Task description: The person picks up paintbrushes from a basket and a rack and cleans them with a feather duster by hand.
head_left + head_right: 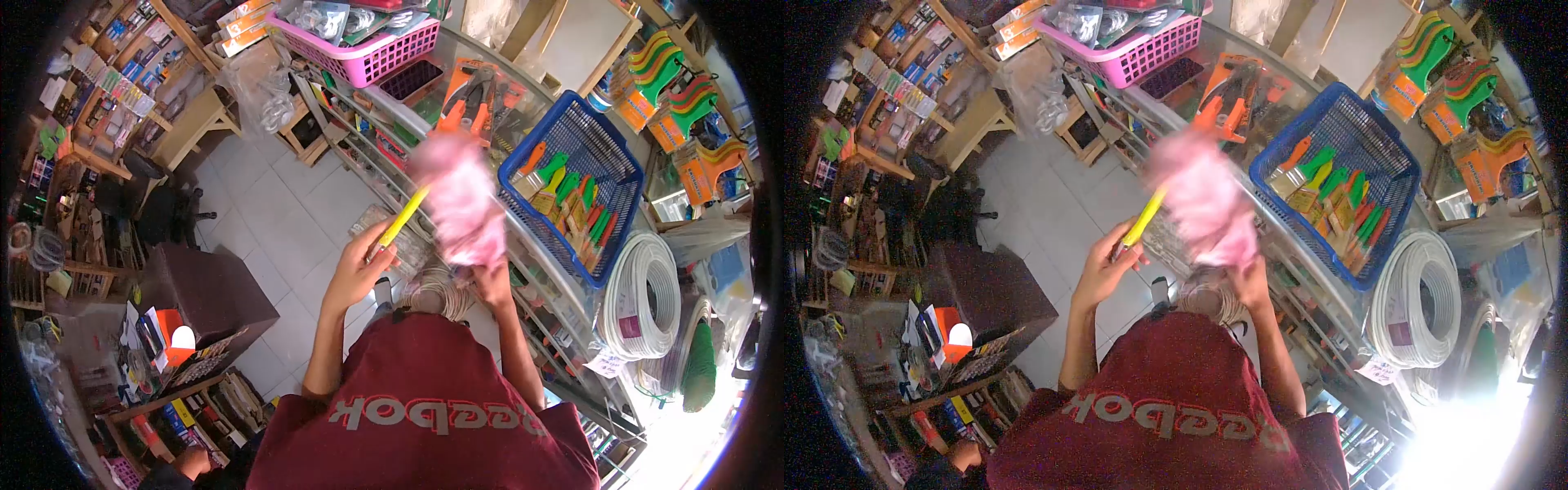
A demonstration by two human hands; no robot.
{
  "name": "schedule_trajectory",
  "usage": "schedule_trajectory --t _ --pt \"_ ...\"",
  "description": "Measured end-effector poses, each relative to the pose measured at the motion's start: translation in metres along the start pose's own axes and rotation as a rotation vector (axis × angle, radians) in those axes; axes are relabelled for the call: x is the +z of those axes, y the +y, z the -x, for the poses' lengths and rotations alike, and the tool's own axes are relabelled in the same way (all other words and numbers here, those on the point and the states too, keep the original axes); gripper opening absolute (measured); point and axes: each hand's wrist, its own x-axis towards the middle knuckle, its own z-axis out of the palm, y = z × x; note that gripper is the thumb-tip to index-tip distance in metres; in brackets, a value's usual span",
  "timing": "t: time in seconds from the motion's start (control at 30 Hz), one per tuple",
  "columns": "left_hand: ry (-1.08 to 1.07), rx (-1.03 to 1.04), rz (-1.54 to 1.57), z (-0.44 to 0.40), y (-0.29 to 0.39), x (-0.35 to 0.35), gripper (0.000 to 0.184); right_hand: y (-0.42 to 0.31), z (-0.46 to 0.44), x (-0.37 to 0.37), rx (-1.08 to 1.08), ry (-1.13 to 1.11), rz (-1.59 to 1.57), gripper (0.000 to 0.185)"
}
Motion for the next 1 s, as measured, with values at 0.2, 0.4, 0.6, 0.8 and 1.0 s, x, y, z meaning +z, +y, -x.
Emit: schedule_trajectory --t 0.2,0.4,0.6,0.8,1.0 --pt "0.104 0.354 -0.351 -0.006 -0.034 -0.005 0.040 -0.016 0.005 -0.005 -0.161 -0.180 0.387 0.023" --pt "0.036 0.141 -0.064 -0.006 0.014 0.014 0.040 -0.027 0.009 0.002 0.020 0.057 -0.247 0.028" --pt "-0.014 0.424 -0.117 -0.026 0.009 0.038 0.041 -0.034 0.013 -0.018 -0.182 0.007 -0.027 0.031" --pt "-0.181 0.333 0.050 -0.035 0.026 0.085 0.045 0.015 0.044 -0.038 -0.581 0.160 0.206 0.024" --pt "-0.361 0.254 0.056 -0.044 0.032 0.123 0.056 -0.008 0.071 -0.044 -0.049 0.479 0.001 0.031"
